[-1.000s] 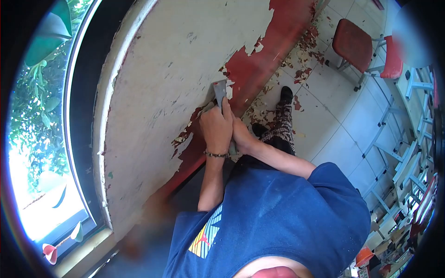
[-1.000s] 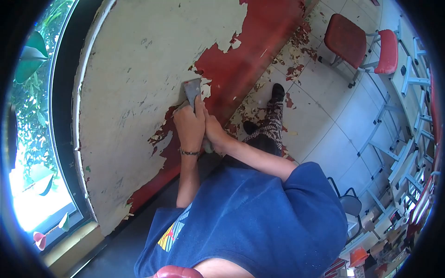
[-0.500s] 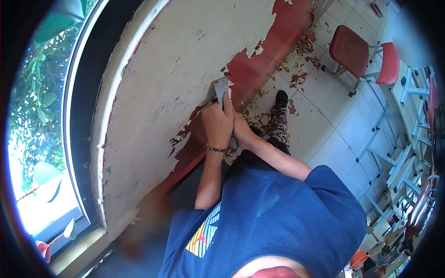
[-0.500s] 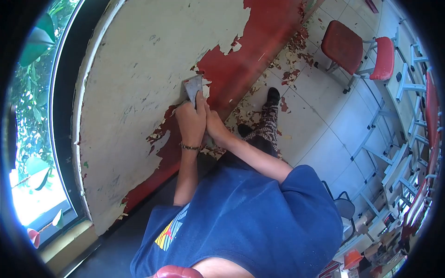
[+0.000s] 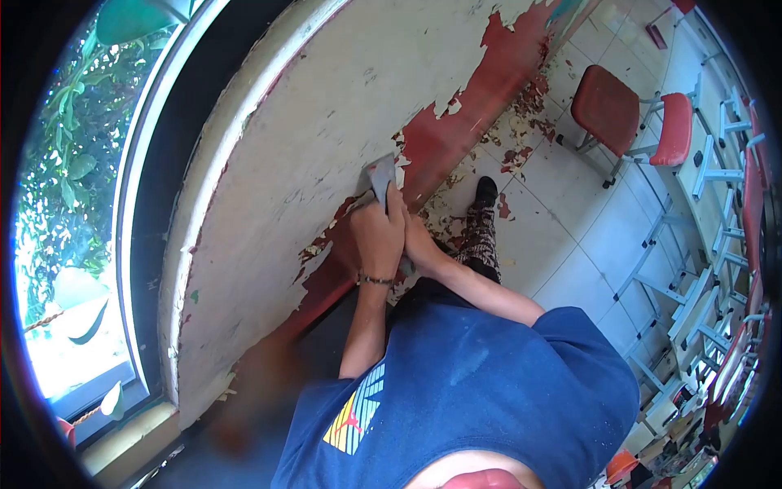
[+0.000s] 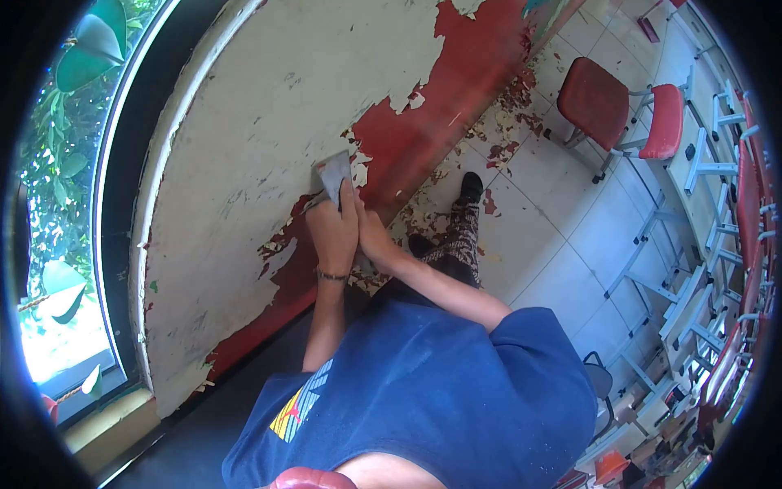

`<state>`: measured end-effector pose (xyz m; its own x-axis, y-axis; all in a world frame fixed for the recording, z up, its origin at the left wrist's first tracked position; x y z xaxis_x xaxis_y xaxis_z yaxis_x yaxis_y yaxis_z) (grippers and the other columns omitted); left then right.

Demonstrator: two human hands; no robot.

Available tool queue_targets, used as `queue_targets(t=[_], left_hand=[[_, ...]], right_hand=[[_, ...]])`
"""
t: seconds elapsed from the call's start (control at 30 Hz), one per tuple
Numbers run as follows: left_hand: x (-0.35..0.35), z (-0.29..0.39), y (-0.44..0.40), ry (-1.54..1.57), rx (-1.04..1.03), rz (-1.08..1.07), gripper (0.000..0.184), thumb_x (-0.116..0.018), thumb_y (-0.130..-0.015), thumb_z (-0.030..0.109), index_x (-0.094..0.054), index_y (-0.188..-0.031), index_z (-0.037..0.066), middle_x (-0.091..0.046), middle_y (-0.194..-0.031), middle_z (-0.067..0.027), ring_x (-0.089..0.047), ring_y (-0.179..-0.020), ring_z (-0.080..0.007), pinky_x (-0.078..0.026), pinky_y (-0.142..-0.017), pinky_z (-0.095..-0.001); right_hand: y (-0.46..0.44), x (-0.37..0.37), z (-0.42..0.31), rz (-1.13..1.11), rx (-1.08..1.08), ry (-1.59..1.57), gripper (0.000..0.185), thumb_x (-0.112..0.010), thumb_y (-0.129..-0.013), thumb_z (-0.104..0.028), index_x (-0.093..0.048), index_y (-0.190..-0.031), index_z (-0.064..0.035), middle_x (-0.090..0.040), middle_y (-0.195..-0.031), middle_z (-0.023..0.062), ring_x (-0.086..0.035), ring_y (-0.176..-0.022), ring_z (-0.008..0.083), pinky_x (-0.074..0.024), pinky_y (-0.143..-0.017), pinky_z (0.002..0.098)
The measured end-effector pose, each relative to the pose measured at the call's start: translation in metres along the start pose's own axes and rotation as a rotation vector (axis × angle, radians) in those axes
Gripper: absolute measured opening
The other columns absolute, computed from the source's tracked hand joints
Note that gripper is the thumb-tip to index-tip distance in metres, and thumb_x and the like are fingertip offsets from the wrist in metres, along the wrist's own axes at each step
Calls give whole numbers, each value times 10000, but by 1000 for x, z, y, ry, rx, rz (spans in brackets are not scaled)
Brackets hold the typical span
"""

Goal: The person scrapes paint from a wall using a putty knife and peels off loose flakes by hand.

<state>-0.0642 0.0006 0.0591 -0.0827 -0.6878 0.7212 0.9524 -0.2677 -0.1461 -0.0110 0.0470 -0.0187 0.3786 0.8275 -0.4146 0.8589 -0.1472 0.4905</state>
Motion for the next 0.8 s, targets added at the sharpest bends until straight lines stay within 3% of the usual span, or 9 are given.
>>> queue_targets(t=[0.1, 0.2, 0.3, 0.4, 0.53, 0.6, 0.63, 0.7, 0.8], left_hand=[[-2, 4, -10, -116, 6, -55, 504, -522, -972, 317, -653, -654, -50, -581, -571, -239, -613, -558, -413, -467, -524, -471], [-4, -5, 2, -86, 25, -9, 515, -533, -974, 330, -678, -692, -76, -614, -577, -218, -646, -544, -347, -486, -544, -403], [1, -3, 3, 92, -23, 102, 511, -550, -966, 329, -669, -685, -81, -613, -584, -225, -642, -546, -354, -480, -541, -407], [-5, 1, -10, -116, 53, -28, 491, -556, -962, 316, -664, -687, -77, -619, -609, -232, -647, -562, -354, -480, -546, -415], [0, 7, 1, -121, -37, 36, 479, -561, -957, 308, -664, -689, -75, -616, -614, -239, -643, -563, -363, -476, -537, -422], [5, 7, 3, 190, -18, 139, 494, -564, -956, 312, -650, -665, -79, -586, -587, -253, -619, -551, -394, -455, -522, -441], [3, 7, -2, 197, -13, 145, 494, -564, -956, 312, -650, -665, -79, -586, -587, -253, -619, -551, -394, -455, -522, -441], [-5, 9, -13, -36, -27, 38, 480, -561, -956, 305, -659, -671, -69, -585, -567, -236, -626, -540, -380, -459, -511, -434], [-2, 7, -7, -81, -77, 57, 471, -562, -954, 304, -665, -672, -59, -588, -565, -227, -631, -531, -371, -460, -500, -424]], right_hand=[[-7, 4, 0, -81, -51, -150, 708, -219, -1048, -516, -624, -1081, 63, -649, -924, 100, -573, -852, 152, -479, -733, 314], [8, 2, -13, -13, -56, 43, 700, -223, -1049, -513, -640, -1051, 48, -651, -920, 97, -581, -826, 139, -482, -704, 303], [2, 1, -6, 4, 119, 95, 698, -215, -1051, -509, -646, -1021, 40, -651, -908, 90, -592, -812, 144, -489, -688, 302], [-13, 15, 0, -126, -70, 42, 696, -216, -1053, -502, -652, -1005, 38, -652, -870, 80, -597, -790, 137, -489, -661, 311], [-10, 8, 7, -29, -3, 34, 694, -215, -1054, -496, -660, -984, 32, -651, -804, 65, -598, -739, 137, -488, -622, 322], [-16, 6, 6, 229, 434, 244, 675, -213, -1056, -487, -651, -1036, 25, -663, -849, 74, -614, -757, 132, -497, -647, 321], [-15, 11, -2, 226, 434, 253, 675, -213, -1056, -487, -651, -1036, 25, -663, -849, 74, -614, -757, 132, -497, -647, 321], [-15, 14, -11, -33, 33, 71, 651, -192, -1062, -455, -554, -1266, 46, -649, -1139, 167, -612, -1073, 220, -470, -910, 347], [-4, 11, -20, -53, 22, 39, 529, -269, -1069, -409, -463, -1377, -25, -588, -1242, 88, -559, -1111, 159, -453, -921, 313]])
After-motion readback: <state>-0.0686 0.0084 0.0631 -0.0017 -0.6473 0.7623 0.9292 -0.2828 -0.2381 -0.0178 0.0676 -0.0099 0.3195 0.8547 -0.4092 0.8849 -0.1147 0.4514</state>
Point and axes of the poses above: each hand's wrist, its own y-axis away from the middle knuckle, its own x-axis out of the back of the hand, z = x × y, the point moved 4 cm from there along -y, towards the middle knuckle
